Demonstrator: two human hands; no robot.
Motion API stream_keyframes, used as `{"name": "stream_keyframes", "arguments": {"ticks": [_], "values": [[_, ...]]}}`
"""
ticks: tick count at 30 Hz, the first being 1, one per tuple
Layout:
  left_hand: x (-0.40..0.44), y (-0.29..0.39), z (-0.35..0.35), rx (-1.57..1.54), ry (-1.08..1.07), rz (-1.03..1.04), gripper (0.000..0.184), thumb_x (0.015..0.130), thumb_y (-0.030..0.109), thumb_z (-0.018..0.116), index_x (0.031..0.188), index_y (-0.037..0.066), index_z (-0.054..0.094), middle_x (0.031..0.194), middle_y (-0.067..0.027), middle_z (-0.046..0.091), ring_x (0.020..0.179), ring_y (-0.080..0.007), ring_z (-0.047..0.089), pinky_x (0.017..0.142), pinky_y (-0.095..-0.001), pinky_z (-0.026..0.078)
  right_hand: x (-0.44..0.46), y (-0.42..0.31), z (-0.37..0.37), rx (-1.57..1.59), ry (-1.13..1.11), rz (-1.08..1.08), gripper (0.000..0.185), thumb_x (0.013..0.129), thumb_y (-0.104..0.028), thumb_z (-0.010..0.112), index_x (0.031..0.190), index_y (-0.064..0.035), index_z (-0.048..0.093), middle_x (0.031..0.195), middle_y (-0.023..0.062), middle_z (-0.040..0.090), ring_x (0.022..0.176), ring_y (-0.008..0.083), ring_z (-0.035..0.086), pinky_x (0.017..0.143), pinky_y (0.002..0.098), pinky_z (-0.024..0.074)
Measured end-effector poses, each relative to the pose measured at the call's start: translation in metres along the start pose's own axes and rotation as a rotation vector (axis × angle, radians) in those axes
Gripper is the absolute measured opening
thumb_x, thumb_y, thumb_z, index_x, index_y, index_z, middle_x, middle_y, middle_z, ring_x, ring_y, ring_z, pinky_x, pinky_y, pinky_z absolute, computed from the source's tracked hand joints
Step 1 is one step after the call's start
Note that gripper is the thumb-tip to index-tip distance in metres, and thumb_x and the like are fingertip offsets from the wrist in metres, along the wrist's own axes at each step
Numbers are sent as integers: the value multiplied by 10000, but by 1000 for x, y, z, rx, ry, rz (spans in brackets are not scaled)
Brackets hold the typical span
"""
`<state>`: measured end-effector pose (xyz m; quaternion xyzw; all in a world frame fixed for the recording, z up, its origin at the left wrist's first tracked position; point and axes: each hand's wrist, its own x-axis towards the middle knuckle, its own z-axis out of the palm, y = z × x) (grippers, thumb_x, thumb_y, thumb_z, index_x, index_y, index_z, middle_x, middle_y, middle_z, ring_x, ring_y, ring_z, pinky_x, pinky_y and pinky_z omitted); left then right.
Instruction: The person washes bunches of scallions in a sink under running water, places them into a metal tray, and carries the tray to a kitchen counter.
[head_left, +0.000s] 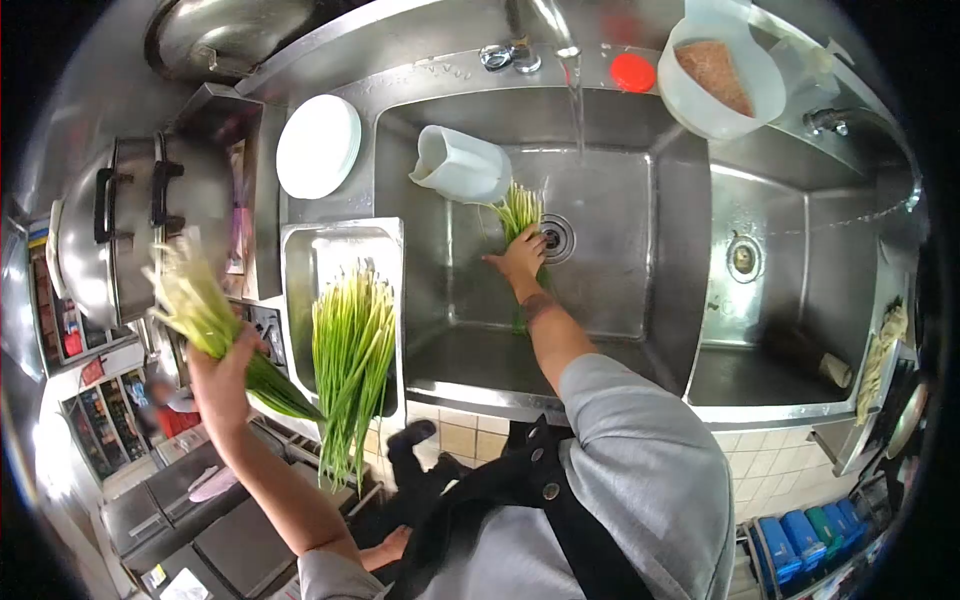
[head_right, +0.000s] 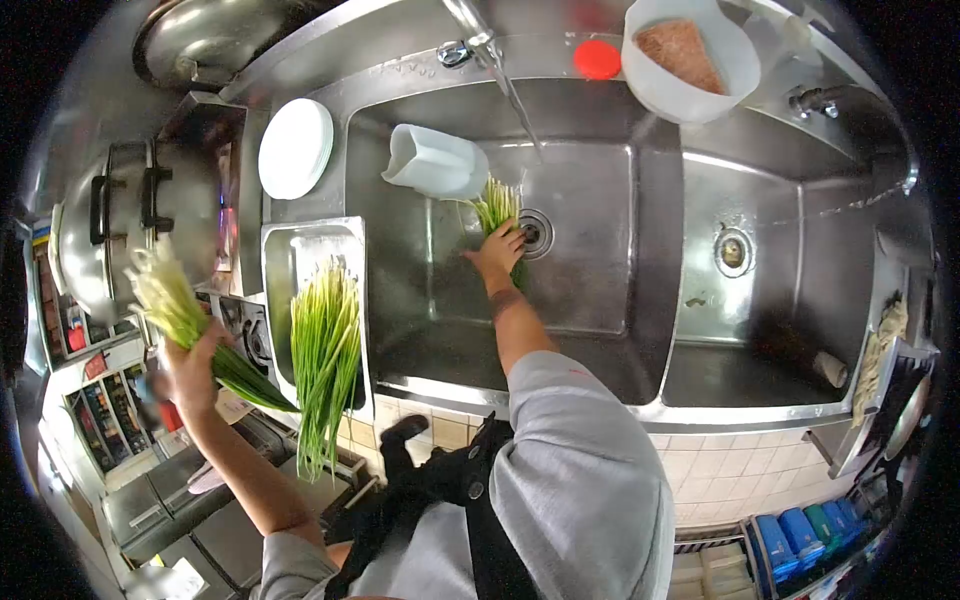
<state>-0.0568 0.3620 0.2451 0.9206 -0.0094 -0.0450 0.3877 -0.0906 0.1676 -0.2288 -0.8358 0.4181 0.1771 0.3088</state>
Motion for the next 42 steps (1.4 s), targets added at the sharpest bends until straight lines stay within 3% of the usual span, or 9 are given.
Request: {"name": "stream_keyframes", "arguments": {"ticks": [11,16,20,26,28,31,34,38,42], "values": [[28,-132,75,704,-129,-180,578,659,259,735,1123,-8,518,950,-217,608,866,-352,596,784,-395,468,40,56,25,402,139,-190,731,721,-104,659,1296,6,221,1041,266,517,973,407,521,814,435,442],[7,-152,85,799,-136,-90,721,748,356,652,1312,36,337,1328,-225,312,1255,-412,203,965,-510,314,38,72,-34,443,102,-104,562,691,-115,654,1181,-31,390,911,228,609,864,363,597,762,434,469],[-8,-132,90,831,69,8,690,757,343,654,1297,30,360,1332,-227,294,1250,-416,222,934,-598,287,71,82,-56,608,41,-217,319,675,-123,634,965,-12,561,725,138,626,648,249,622,620,373,485],[-18,-65,161,349,92,419,586,740,245,689,1187,-56,459,1234,-279,392,1160,-405,372,979,-437,310,95,36,-192,224,-307,-319,149,545,-140,617,615,-9,627,608,138,606,567,221,586,533,358,457],[-9,-49,202,55,-135,370,499,760,266,673,1149,-5,519,1166,-208,500,1110,-311,468,944,-375,355,57,6,-262,-34,-343,-413,176,523,-168,635,603,-11,626,613,132,613,566,209,588,536,344,465],[9,-42,296,-587,-533,-194,572,810,407,611,1169,-23,493,1102,-143,537,1021,-204,511,878,-326,387,59,-2,-288,-17,-358,-558,211,513,-186,669,611,-4,625,660,162,625,615,241,611,593,356,486],[11,12,348,-1041,-698,-723,583,839,455,549,1208,15,447,1107,-126,531,1000,-204,508,885,-346,396,8,-18,-333,-354,-206,-687,383,536,-185,682,853,15,598,820,190,629,737,299,620,649,358,493],[28,44,389,-1652,-728,-589,431,896,378,469,1144,26,479,1106,-122,541,990,-233,527,892,-383,416,-6,-11,-346,-417,-74,-878,608,554,-140,692,1097,30,476,968,217,592,946,360,573,798,383,477],[47,60,398,-1763,-636,-637,313,929,287,399,1088,41,508,1071,-112,568,951,-242,558,873,-415,444,-58,-5,-363,-610,360,-804,603,730,-36,543,1277,54,305,828,211,603,819,368,615,662,429,516]]}}
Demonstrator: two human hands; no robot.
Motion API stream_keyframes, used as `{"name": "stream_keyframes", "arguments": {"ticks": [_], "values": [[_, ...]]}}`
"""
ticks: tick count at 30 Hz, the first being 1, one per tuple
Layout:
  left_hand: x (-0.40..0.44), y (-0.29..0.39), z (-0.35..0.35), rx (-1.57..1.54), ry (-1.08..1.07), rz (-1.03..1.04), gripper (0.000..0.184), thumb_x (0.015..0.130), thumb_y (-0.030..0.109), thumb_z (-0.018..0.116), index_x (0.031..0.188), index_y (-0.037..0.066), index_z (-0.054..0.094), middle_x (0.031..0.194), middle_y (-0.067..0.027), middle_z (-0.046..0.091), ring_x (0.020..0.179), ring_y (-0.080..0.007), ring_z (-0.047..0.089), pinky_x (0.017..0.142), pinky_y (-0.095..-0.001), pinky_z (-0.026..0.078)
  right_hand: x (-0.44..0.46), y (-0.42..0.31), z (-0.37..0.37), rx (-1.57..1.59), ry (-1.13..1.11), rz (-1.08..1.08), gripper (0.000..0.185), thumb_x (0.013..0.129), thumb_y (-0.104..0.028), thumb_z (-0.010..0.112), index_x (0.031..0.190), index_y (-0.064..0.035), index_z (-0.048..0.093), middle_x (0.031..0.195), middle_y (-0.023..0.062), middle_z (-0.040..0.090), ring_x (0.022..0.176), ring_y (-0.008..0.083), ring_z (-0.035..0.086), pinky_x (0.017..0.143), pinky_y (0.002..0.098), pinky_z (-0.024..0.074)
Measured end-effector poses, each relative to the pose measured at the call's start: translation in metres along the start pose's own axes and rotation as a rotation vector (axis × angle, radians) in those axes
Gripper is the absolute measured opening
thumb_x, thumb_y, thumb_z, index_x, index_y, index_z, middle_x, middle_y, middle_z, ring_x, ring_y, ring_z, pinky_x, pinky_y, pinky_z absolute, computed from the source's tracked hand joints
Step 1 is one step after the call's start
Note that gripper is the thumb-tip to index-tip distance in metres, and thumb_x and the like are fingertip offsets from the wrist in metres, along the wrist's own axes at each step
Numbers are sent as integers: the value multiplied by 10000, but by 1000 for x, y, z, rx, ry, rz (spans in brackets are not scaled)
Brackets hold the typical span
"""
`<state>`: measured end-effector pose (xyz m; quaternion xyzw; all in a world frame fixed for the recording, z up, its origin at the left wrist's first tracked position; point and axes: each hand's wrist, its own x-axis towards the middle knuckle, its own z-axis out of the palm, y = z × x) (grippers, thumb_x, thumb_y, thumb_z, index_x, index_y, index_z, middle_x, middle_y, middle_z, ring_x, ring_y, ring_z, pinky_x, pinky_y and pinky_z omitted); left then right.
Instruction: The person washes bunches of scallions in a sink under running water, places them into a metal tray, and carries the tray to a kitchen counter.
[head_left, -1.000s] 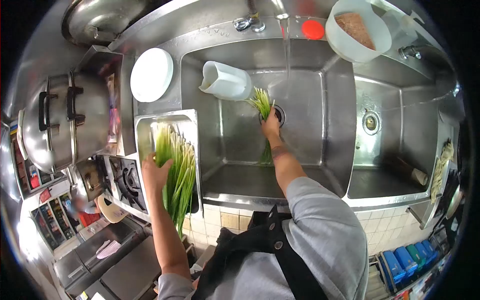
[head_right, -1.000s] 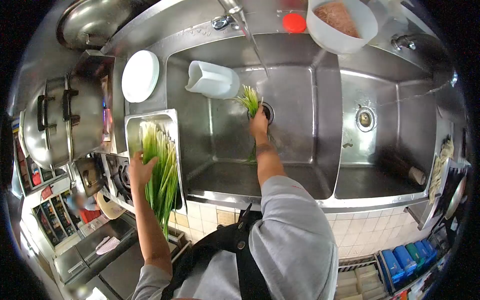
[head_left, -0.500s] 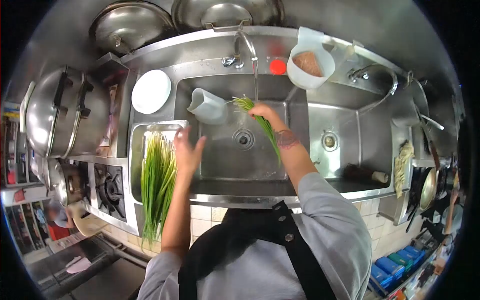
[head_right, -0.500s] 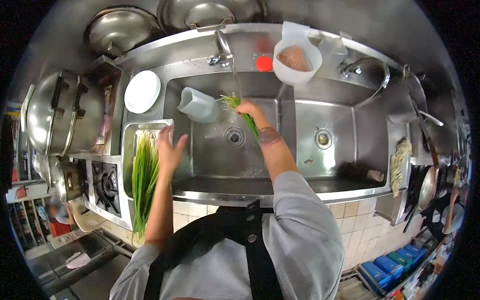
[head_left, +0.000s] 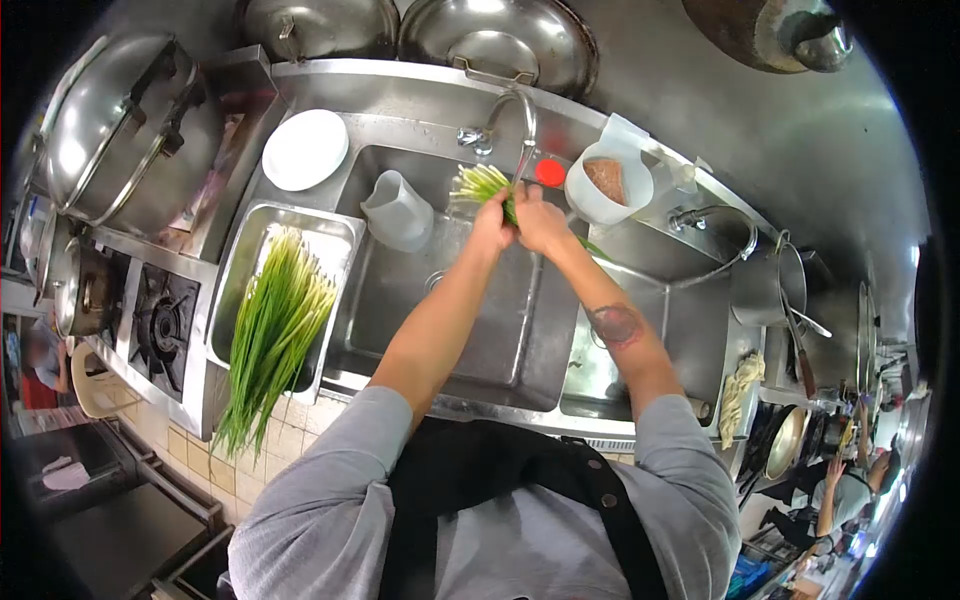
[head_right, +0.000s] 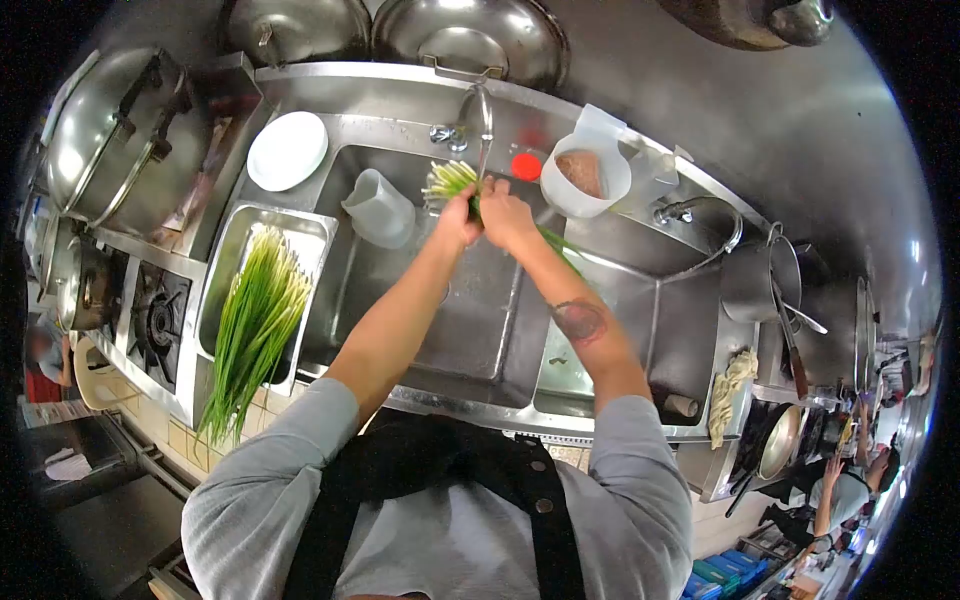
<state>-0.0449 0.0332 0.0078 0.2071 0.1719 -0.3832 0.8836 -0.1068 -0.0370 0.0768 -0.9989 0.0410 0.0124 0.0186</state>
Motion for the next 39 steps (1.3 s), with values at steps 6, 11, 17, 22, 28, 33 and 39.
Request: {"name": "stream_keyframes", "arguments": {"ticks": [6,11,17,22,28,33,39], "values": [[-1,21,4,-232,79,56,273,932,238,402,1081,23,481,1078,-111,556,974,-256,548,897,-401,437,-14,10,-33,-48,198,-236,536,771,-73,508,1283,-67,351,830,162,607,645,314,632,544,420,514],[-70,53,-1,390,361,-229,832,787,452,603,1358,7,192,1334,-325,228,1186,-482,322,982,-559,265,-13,35,26,-129,-34,-304,524,789,-170,543,1286,-111,387,922,131,622,741,285,642,577,410,515],[-116,75,-81,337,351,-262,897,788,452,565,1397,27,64,1363,-362,104,1240,-520,186,1003,-580,195,1,68,162,-665,-828,-246,457,826,-185,491,1273,-113,435,1047,135,597,861,303,628,655,421,511],[-154,89,-103,381,303,-130,767,819,436,506,1390,55,164,1361,-322,195,1214,-483,277,995,-568,219,-3,36,125,-219,-402,-275,347,847,-233,467,1166,-127,551,1156,119,569,931,288,614,723,494,487],[-195,98,-94,321,271,-12,635,835,399,491,1340,70,291,1332,-297,275,1197,-422,341,976,-560,253,-19,61,165,-688,-755,-247,305,829,-225,494,1093,-136,617,1158,113,569,912,289,620,714,452,499],[-207,104,-94,302,332,17,530,840,378,486,1264,78,381,1287,-262,349,1196,-384,348,984,-537,256,29,25,148,-449,-627,-337,287,820,-210,495,1060,-133,632,1141,82,584,930,292,613,702,483,493],[-214,99,-100,270,298,8,474,838,372,493,1212,88,428,1259,-233,398,1174,-355,372,989,-523,256,-10,23,130,-183,-344,-260,379,830,-134,457,1201,-165,527,1077,102,598,920,303,612,709,424,507]]}}
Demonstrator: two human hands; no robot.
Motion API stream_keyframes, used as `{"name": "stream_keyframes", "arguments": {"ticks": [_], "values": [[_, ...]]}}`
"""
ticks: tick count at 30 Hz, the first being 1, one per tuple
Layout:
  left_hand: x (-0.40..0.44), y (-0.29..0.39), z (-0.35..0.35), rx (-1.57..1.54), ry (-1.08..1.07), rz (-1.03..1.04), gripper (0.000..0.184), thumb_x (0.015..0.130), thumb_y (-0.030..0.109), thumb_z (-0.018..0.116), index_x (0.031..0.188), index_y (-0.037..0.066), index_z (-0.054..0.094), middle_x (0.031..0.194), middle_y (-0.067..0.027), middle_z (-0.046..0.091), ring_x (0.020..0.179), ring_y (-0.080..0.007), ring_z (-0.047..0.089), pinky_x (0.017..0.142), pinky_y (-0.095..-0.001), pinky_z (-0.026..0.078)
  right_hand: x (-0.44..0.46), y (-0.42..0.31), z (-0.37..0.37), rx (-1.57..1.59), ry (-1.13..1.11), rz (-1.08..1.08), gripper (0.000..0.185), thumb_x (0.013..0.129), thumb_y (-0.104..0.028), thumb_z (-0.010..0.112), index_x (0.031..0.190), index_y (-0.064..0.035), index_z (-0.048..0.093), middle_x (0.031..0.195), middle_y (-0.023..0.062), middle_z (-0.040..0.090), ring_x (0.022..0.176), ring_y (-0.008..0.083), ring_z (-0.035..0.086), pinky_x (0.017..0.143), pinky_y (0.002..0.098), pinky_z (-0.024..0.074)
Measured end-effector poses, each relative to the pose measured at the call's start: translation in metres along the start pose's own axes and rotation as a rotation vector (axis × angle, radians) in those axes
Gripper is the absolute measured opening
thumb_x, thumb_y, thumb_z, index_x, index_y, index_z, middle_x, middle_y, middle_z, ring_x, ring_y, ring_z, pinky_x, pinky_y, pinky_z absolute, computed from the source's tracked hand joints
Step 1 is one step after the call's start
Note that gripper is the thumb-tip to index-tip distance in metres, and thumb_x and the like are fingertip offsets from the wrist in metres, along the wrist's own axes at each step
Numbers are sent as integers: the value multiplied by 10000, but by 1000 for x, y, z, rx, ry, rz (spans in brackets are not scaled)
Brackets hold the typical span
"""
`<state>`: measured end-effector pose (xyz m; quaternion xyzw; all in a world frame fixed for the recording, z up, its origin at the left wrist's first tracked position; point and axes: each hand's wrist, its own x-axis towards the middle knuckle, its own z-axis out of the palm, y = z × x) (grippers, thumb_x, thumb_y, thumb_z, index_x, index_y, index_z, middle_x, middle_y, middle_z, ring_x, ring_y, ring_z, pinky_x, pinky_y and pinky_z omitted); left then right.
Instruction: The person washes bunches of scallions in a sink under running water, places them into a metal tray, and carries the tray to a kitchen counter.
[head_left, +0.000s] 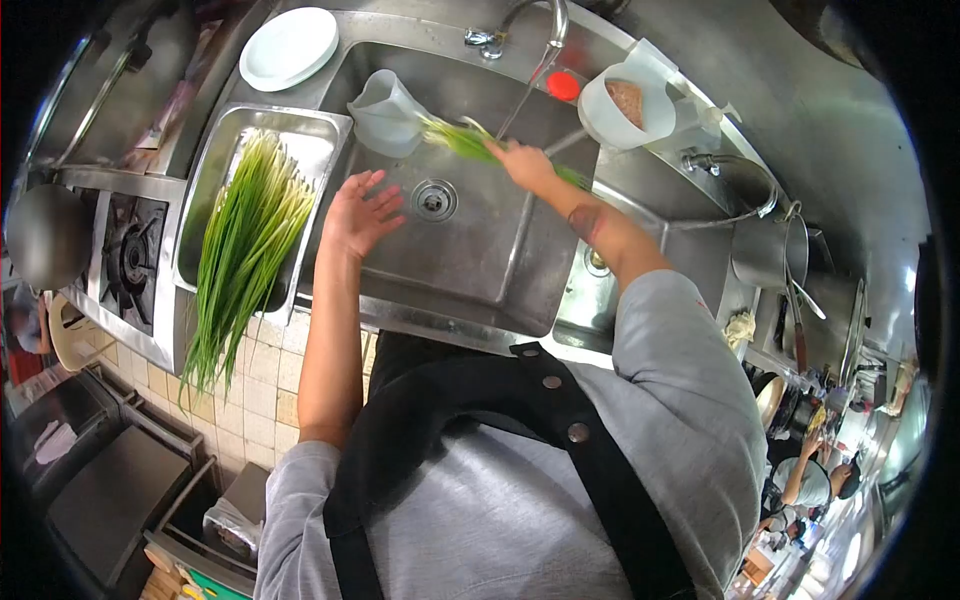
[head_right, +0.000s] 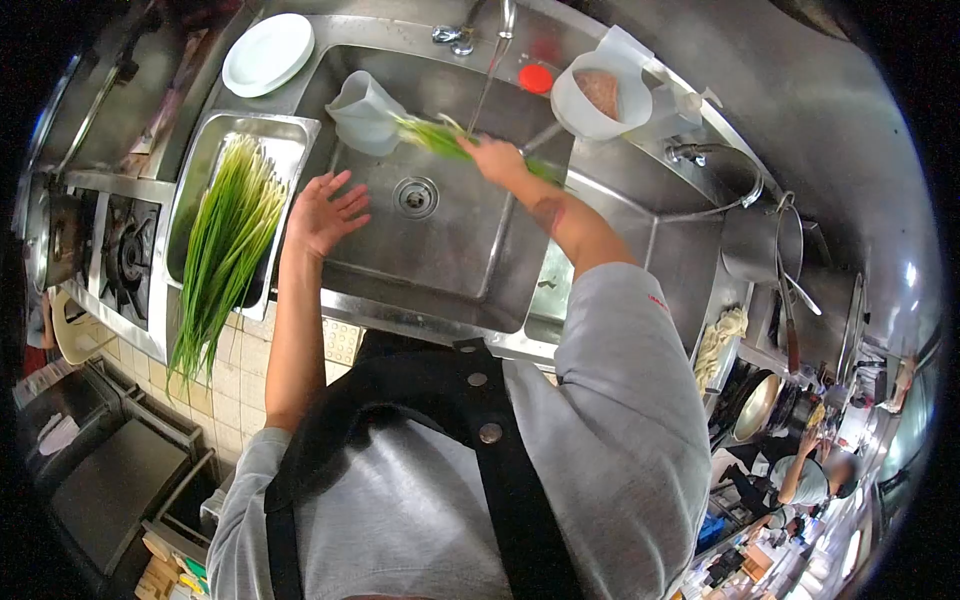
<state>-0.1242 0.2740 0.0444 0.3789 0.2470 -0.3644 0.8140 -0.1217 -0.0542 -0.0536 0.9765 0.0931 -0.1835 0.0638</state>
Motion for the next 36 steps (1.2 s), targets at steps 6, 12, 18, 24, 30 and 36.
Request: {"name": "stream_keyframes", "arguments": {"ticks": [6,12,18,24,30,36], "values": [[-28,3,-13,-32,-19,69,449,812,350,528,1177,95,464,1229,-202,440,1147,-325,399,980,-493,280,6,28,20,-361,-461,20,374,811,-133,478,1175,-71,543,1157,87,574,951,294,609,735,400,506],[-27,1,1,-32,-17,77,443,812,340,540,1168,86,472,1225,-192,458,1142,-307,419,980,-469,294,-3,-5,-36,-23,149,34,472,838,-84,407,1276,-258,430,920,125,597,834,292,631,646,412,516],[-34,-1,-4,-29,-39,65,417,825,314,513,1165,78,467,1224,-192,459,1136,-301,425,968,-457,313,-6,19,44,-412,-548,45,361,877,-262,426,1216,-179,520,1150,90,577,904,280,622,692,461,495],[-20,-8,1,-40,-50,21,466,785,312,551,1180,83,455,1155,-158,493,1059,-267,460,918,-443,348,32,5,-19,-132,-187,62,319,819,-182,496,1115,-112,592,1124,101,594,909,262,628,689,394,505],[-21,-13,18,7,-60,9,441,818,322,515,1178,75,458,1200,-177,479,1097,-288,450,959,-450,324,-9,15,18,-287,-388,179,306,832,-161,474,1094,-56,592,1100,138,597,941,307,613,738,408,508],[4,-29,17,35,-103,-91,494,823,366,508,1210,67,436,1209,-179,471,1108,-282,441,970,-440,320,2,15,-5,-27,-383,250,349,819,-179,505,1149,-83,568,1146,97,585,1047,291,566,835,388,464]]}}
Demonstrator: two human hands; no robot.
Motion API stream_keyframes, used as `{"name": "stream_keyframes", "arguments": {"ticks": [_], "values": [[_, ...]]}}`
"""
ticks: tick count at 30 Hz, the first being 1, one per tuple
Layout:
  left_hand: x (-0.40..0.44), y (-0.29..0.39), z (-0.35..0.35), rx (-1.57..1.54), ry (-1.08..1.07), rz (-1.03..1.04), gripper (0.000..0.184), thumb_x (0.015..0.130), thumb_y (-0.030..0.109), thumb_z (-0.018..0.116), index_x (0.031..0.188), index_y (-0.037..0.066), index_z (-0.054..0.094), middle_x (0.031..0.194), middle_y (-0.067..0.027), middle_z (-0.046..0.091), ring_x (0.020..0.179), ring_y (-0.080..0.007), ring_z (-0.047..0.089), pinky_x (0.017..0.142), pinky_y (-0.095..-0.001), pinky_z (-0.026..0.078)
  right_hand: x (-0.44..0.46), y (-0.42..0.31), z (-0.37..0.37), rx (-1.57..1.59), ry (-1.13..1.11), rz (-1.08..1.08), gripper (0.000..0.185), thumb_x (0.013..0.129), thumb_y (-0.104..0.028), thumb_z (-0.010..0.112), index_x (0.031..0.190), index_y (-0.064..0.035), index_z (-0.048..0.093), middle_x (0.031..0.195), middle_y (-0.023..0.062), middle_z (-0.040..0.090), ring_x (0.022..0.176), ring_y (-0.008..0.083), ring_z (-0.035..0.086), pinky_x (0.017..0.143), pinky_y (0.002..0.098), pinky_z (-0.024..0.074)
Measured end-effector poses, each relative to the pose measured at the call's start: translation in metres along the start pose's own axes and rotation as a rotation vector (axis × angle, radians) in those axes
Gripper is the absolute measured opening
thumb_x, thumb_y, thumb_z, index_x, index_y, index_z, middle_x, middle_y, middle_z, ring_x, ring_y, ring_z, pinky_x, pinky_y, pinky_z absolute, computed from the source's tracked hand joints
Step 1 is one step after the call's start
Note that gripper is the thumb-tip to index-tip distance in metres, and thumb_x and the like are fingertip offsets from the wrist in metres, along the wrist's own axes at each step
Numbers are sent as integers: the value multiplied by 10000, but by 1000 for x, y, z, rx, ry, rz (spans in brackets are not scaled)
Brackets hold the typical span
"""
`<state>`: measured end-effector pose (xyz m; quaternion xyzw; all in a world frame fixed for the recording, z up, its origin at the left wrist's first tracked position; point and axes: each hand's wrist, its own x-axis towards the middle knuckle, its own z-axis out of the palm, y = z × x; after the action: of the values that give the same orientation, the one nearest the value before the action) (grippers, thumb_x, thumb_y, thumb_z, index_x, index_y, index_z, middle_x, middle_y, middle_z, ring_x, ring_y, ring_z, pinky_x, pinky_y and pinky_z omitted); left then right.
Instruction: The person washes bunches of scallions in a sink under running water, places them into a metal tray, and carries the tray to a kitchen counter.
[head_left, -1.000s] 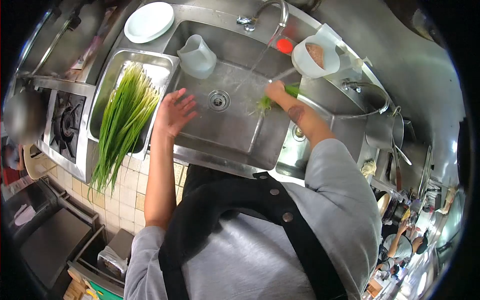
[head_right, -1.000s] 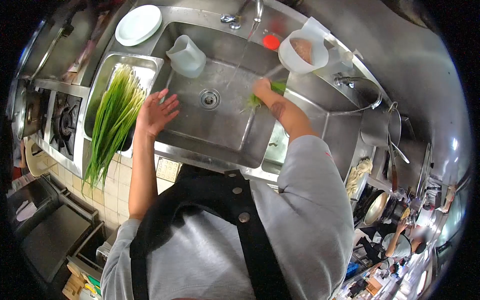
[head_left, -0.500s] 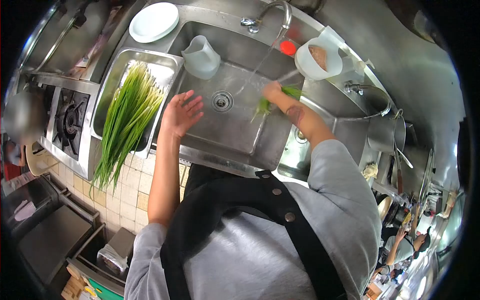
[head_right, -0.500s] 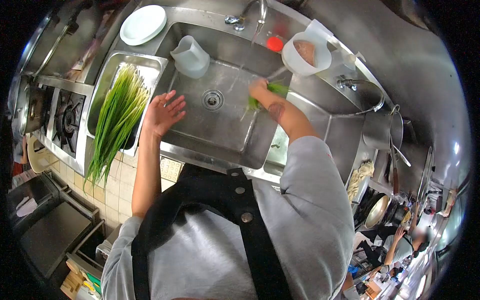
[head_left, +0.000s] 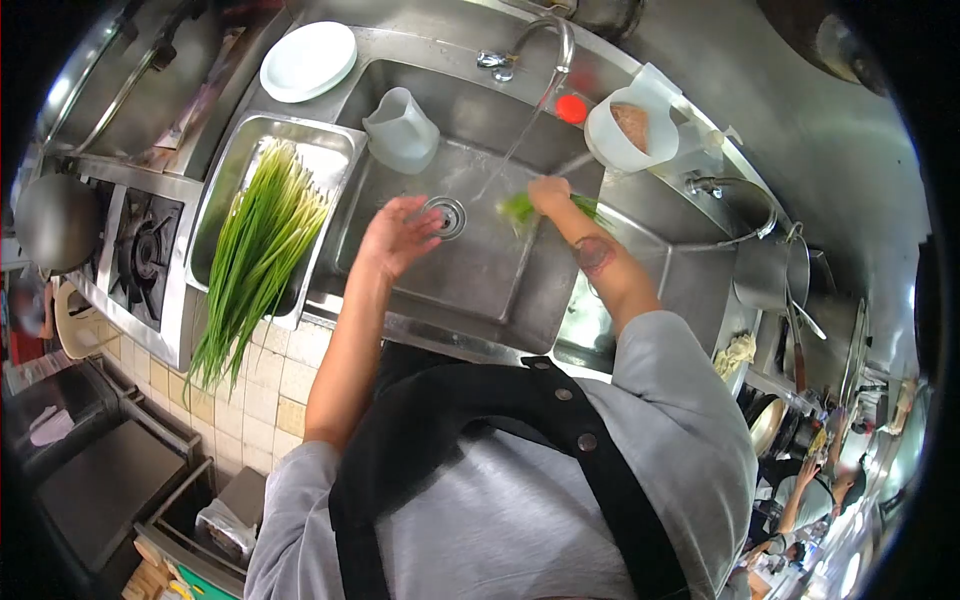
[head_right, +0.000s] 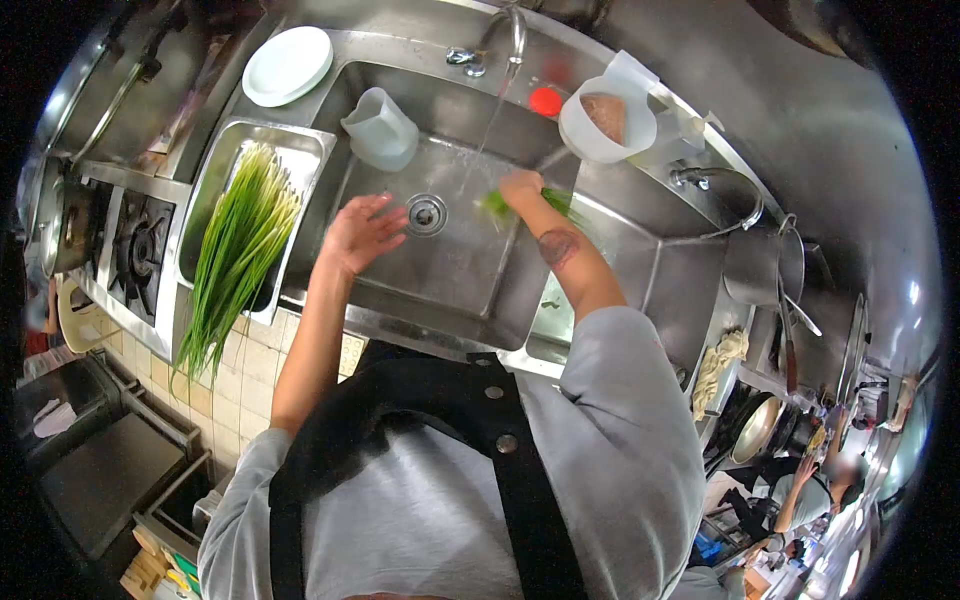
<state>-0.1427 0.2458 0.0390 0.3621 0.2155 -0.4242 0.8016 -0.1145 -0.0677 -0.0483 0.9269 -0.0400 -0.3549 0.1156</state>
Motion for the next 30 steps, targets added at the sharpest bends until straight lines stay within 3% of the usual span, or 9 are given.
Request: {"name": "stream_keyframes", "arguments": {"ticks": [3,6,10,11,12,15,18,23,30], "values": [[49,-22,3,-7,-80,-134,555,825,410,514,1233,48,414,1210,-188,465,1110,-284,434,963,-429,327,5,0,-22,362,240,-41,355,816,-178,500,1145,-54,550,1131,99,591,1016,298,584,782,370,483],[85,-31,41,-42,-9,-179,638,815,477,535,1247,28,398,1207,-196,459,1116,-293,427,950,-418,340,-1,7,-35,548,530,-299,347,826,-162,516,1145,-28,513,959,88,637,800,233,635,626,325,487],[132,-25,91,-143,95,7,734,778,561,563,1234,11,393,1165,-173,492,1119,-296,433,957,-414,342,-73,4,-56,1517,166,-307,388,829,-158,583,1187,-78,458,759,9,515,549,97,476,477,242,397],[143,-20,90,-198,-167,86,627,817,476,565,1198,3,410,1105,-147,531,1096,-292,470,964,-415,357,-89,-1,-54,1643,172,-335,384,832,-156,588,1181,-73,452,731,-8,477,536,75,433,461,224,370],[152,-17,97,-235,-187,133,566,838,434,550,1184,5,421,1103,-146,536,1082,-290,483,957,-415,368,-100,-4,-50,1771,178,-361,380,834,-154,592,1174,-69,445,702,-24,438,524,53,390,445,206,343],[170,-10,121,-323,-223,178,316,900,226,505,1118,-3,488,1079,-154,566,1012,-284,543,885,-403,444,-98,-9,-20,1686,431,-288,414,817,-154,615,1159,-18,424,747,1,504,569,80,474,492,240,405],[163,-14,136,-47,-254,353,271,887,150,524,1096,-22,515,1032,-136,596,951,-270,579,817,-393,488,-98,-8,-13,1728,486,-329,422,818,-181,629,1145,-6,427,765,5,510,586,88,499,516,238,422],[150,-8,153,11,-54,440,348,628,-6,763,929,-40,590,850,-121,631,699,-216,618,605,-367,519,-101,-4,-29,1893,378,-383,391,830,-224,625,1103,9,467,881,64,587,681,147,603,577,257,470],[142,25,130,112,-287,399,273,760,26,660,1013,-11,564,954,-102,611,837,-226,603,730,-368,510,-73,-8,-46,2083,291,-533,316,897,-229,518,1114,-3,479,953,119,603,734,215,630,607,301,510]]}}
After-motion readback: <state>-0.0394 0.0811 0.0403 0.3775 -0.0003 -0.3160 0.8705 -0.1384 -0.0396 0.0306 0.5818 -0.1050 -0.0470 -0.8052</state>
